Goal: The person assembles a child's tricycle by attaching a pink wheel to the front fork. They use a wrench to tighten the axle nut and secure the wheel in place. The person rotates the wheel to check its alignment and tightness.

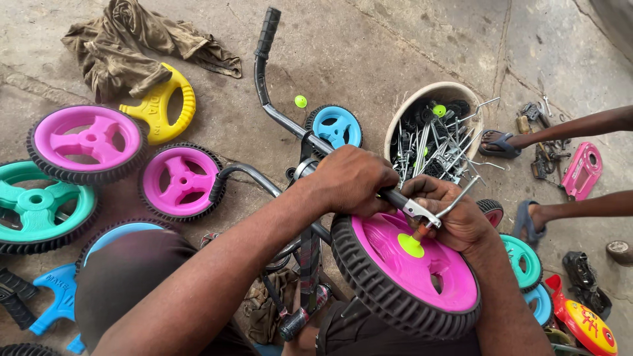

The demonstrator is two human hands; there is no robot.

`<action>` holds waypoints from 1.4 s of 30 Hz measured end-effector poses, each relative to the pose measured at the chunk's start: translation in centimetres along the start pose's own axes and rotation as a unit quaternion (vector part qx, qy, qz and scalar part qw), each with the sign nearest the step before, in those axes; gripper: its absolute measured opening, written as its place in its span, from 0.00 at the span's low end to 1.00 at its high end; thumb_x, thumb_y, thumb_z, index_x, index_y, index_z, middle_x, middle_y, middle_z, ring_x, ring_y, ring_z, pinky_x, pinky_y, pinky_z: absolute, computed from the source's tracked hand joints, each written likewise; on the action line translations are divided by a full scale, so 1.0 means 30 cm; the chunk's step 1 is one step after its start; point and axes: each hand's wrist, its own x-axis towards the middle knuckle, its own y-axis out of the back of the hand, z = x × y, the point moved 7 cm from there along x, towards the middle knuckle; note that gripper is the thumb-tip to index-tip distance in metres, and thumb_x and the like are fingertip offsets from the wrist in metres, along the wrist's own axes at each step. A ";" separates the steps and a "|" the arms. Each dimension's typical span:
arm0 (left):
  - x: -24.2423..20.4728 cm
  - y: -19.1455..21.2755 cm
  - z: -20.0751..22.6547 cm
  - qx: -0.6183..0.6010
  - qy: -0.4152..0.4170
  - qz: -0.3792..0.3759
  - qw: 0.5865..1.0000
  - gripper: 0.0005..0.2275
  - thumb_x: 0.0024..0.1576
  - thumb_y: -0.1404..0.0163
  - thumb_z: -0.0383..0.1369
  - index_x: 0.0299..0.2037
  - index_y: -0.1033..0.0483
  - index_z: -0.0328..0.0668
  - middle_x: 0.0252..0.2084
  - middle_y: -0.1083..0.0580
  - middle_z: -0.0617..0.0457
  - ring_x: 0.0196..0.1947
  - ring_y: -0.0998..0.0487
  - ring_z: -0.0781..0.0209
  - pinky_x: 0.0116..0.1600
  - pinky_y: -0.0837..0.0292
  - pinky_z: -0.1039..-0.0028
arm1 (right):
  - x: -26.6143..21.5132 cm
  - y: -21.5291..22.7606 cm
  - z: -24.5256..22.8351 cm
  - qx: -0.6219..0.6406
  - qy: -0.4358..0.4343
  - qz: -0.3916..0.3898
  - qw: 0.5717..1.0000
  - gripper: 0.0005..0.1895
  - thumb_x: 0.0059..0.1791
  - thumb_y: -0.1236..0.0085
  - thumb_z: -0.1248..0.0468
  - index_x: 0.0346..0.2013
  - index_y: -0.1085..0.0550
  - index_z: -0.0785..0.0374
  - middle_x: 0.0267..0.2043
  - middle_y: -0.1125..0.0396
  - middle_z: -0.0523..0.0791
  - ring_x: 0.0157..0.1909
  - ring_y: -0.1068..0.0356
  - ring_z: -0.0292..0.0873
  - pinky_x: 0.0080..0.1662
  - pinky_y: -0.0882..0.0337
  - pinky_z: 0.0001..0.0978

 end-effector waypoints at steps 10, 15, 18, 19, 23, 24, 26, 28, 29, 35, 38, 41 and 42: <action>0.067 -0.012 -0.061 -0.064 0.041 0.013 0.997 0.10 0.40 0.39 0.41 0.29 0.17 0.49 0.28 0.22 0.45 0.34 0.20 0.41 0.38 0.26 0.55 | 0.032 0.029 -0.047 0.000 0.037 0.000 0.999 0.20 0.53 0.44 0.68 0.58 0.31 0.75 0.40 0.28 0.58 0.40 0.24 0.51 0.39 0.21 0.37; 0.101 -0.027 -0.092 -0.068 0.038 0.028 0.997 0.07 0.39 0.45 0.32 0.28 0.17 0.49 0.29 0.22 0.43 0.35 0.21 0.39 0.39 0.26 0.53 | 0.042 0.054 -0.066 -0.007 0.042 0.001 0.999 0.20 0.54 0.44 0.70 0.60 0.31 0.76 0.42 0.28 0.59 0.41 0.24 0.53 0.41 0.22 0.38; 0.111 -0.023 -0.100 -0.068 0.044 0.036 0.996 0.08 0.38 0.46 0.30 0.27 0.17 0.49 0.29 0.22 0.42 0.35 0.21 0.38 0.39 0.26 0.53 | 0.038 0.045 -0.073 -0.011 0.049 0.002 0.999 0.19 0.55 0.45 0.71 0.60 0.30 0.76 0.43 0.29 0.58 0.42 0.25 0.50 0.45 0.24 0.38; 0.111 -0.020 -0.100 -0.069 0.042 0.041 0.996 0.07 0.38 0.46 0.30 0.26 0.17 0.48 0.28 0.22 0.42 0.35 0.21 0.39 0.39 0.26 0.53 | 0.039 0.040 -0.077 -0.010 0.053 0.007 0.999 0.18 0.55 0.45 0.70 0.59 0.30 0.75 0.42 0.29 0.57 0.41 0.25 0.50 0.44 0.24 0.38; 0.113 -0.025 -0.109 -0.079 0.047 0.045 0.995 0.06 0.38 0.46 0.30 0.24 0.18 0.46 0.27 0.23 0.42 0.34 0.21 0.40 0.38 0.26 0.53 | 0.053 0.022 -0.087 0.017 0.059 0.027 0.998 0.14 0.56 0.45 0.70 0.57 0.29 0.70 0.41 0.29 0.56 0.38 0.25 0.49 0.42 0.24 0.37; 0.110 -0.032 -0.111 -0.083 0.048 0.045 0.994 0.05 0.38 0.46 0.31 0.24 0.18 0.46 0.27 0.23 0.42 0.34 0.21 0.40 0.38 0.26 0.53 | 0.052 0.019 -0.081 0.030 0.057 0.034 0.997 0.13 0.57 0.45 0.70 0.56 0.29 0.69 0.41 0.29 0.56 0.39 0.25 0.48 0.42 0.24 0.37; 0.108 -0.029 -0.117 -0.088 0.049 0.044 0.994 0.05 0.40 0.45 0.33 0.25 0.19 0.45 0.27 0.23 0.42 0.33 0.20 0.40 0.38 0.26 0.53 | 0.050 -0.034 -0.065 0.070 0.047 -0.044 0.995 0.11 0.60 0.45 0.70 0.56 0.29 0.73 0.39 0.28 0.56 0.36 0.26 0.49 0.40 0.25 0.37; 0.097 -0.014 -0.099 -0.065 0.025 0.057 0.996 0.07 0.38 0.45 0.32 0.27 0.17 0.49 0.28 0.22 0.42 0.33 0.21 0.39 0.37 0.26 0.52 | 0.052 -0.064 -0.063 0.092 0.045 -0.077 0.992 0.12 0.60 0.44 0.70 0.57 0.28 0.74 0.38 0.28 0.55 0.34 0.26 0.48 0.38 0.25 0.36; 0.087 -0.015 -0.079 -0.055 0.011 0.060 0.997 0.08 0.37 0.45 0.32 0.27 0.17 0.50 0.28 0.22 0.43 0.33 0.21 0.38 0.37 0.26 0.52 | 0.042 -0.065 -0.050 0.098 0.045 -0.066 0.992 0.15 0.59 0.44 0.70 0.59 0.28 0.74 0.38 0.28 0.54 0.34 0.26 0.47 0.37 0.25 0.34; -0.032 -0.011 0.024 -0.042 -0.057 0.112 0.991 0.09 0.41 0.42 0.39 0.26 0.20 0.43 0.31 0.23 0.45 0.34 0.20 0.41 0.38 0.26 0.53 | -0.008 -0.002 -0.015 -0.075 0.021 0.024 0.997 0.18 0.50 0.40 0.68 0.53 0.27 0.71 0.41 0.27 0.51 0.38 0.24 0.44 0.39 0.23 0.32; -0.068 0.001 0.033 -0.032 -0.052 0.103 0.993 0.09 0.45 0.41 0.40 0.25 0.22 0.44 0.28 0.26 0.49 0.31 0.21 0.45 0.41 0.29 0.53 | -0.024 0.004 -0.007 -0.094 0.014 0.019 0.995 0.16 0.50 0.39 0.70 0.51 0.27 0.73 0.40 0.27 0.52 0.40 0.24 0.43 0.40 0.23 0.32; -0.091 0.034 0.062 -0.013 -0.056 0.104 0.993 0.10 0.44 0.40 0.39 0.25 0.23 0.43 0.29 0.27 0.49 0.30 0.23 0.44 0.36 0.31 0.54 | -0.024 -0.001 0.025 -0.184 -0.033 0.028 0.982 0.14 0.50 0.42 0.67 0.48 0.25 0.75 0.36 0.25 0.52 0.34 0.22 0.45 0.36 0.23 0.31; -0.100 0.046 0.074 -0.020 -0.061 0.101 0.993 0.09 0.44 0.40 0.38 0.26 0.23 0.42 0.29 0.27 0.49 0.30 0.23 0.44 0.36 0.31 0.55 | -0.023 -0.003 0.032 -0.228 -0.056 0.032 0.972 0.15 0.50 0.43 0.66 0.46 0.24 0.75 0.34 0.24 0.52 0.31 0.22 0.46 0.33 0.23 0.30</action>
